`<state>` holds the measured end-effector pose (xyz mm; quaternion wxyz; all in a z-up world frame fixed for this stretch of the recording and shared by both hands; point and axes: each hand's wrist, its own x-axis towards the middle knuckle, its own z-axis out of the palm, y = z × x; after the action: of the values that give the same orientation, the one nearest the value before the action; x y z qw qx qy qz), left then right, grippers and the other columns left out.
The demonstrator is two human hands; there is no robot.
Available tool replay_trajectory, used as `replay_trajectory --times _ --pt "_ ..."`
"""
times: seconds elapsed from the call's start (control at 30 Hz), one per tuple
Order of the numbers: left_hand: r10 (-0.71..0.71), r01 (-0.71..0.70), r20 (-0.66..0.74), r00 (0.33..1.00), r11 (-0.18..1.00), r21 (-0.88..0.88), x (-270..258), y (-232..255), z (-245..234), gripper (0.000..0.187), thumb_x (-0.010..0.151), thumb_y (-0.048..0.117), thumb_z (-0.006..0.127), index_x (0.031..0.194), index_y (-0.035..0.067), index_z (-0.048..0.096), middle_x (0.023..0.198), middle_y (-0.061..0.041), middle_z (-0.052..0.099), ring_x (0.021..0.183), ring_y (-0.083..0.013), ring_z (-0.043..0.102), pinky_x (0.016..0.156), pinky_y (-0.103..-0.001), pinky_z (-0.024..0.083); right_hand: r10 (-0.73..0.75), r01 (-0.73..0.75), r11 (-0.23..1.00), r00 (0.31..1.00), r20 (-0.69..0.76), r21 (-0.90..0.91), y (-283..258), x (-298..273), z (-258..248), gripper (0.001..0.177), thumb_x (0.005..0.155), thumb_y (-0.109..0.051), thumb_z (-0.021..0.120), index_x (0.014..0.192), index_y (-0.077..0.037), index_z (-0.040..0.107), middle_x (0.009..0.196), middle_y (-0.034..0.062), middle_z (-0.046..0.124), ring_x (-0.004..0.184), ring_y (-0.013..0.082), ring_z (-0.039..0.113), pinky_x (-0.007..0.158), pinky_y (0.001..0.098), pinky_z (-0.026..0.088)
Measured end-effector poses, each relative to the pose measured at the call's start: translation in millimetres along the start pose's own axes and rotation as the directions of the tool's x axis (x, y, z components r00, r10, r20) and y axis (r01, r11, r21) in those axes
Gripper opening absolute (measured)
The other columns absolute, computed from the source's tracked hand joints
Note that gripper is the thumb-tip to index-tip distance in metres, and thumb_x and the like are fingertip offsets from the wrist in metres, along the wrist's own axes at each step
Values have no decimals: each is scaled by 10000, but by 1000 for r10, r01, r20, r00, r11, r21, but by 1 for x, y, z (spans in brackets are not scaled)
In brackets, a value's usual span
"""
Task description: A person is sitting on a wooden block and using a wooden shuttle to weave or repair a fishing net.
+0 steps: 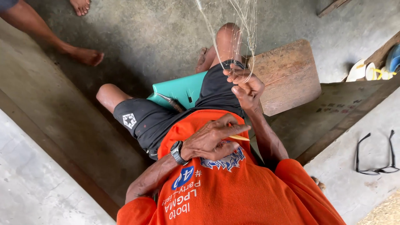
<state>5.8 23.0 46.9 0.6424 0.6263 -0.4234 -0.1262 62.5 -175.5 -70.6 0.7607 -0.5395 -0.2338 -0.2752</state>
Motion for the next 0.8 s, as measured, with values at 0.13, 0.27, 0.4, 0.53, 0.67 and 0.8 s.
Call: replay_trajectory --times 0.13,0.27,0.4,0.53,0.67,0.8 --pt "49 -50 33 998 999 17 16 29 -9 434 1002 231 483 1353 15 618 966 -195 572 615 -352 665 569 -461 594 -42 46 971 999 20 -236 -30 18 20 238 990 -135 641 947 95 600 941 283 671 1068 518 692 1126 650 407" --pt "89 -44 -35 995 751 659 20 35 -36 406 970 202 476 1310 20 605 797 -128 649 583 -318 701 493 -451 567 238 -215 968 949 -205 129 -7 -4 -5 231 1050 -79 444 877 56 518 821 240 620 1011 485 704 1072 649 491" --pt "132 19 -73 989 369 929 35 7 -65 252 989 199 524 1210 82 562 748 -47 602 582 -241 669 439 -359 553 343 -294 932 905 -252 213 -4 -6 -5 230 1033 -119 493 847 5 547 797 223 641 1027 467 719 1077 626 496" --pt "315 -1 -135 940 396 918 61 13 -71 178 969 27 575 1107 117 642 1226 -156 598 920 -331 651 624 -376 531 380 -280 904 872 -308 323 5 -22 -7 241 1060 -153 470 864 -39 552 771 162 622 865 359 722 969 550 557" --pt "351 -9 -184 918 482 876 65 -5 -61 216 961 -24 632 1120 116 673 1457 -212 501 1027 -396 632 732 -431 488 384 -262 904 846 -370 339 5 -37 -11 246 1063 -111 452 855 -29 553 761 206 624 777 413 725 886 518 599" --pt "342 0 -261 903 606 796 64 -25 -55 167 951 60 630 1070 160 691 1311 -114 522 957 -296 595 726 -384 481 403 -266 888 843 -357 374 5 -32 -1 253 1056 -103 470 828 -24 547 715 209 637 728 399 724 848 493 599"
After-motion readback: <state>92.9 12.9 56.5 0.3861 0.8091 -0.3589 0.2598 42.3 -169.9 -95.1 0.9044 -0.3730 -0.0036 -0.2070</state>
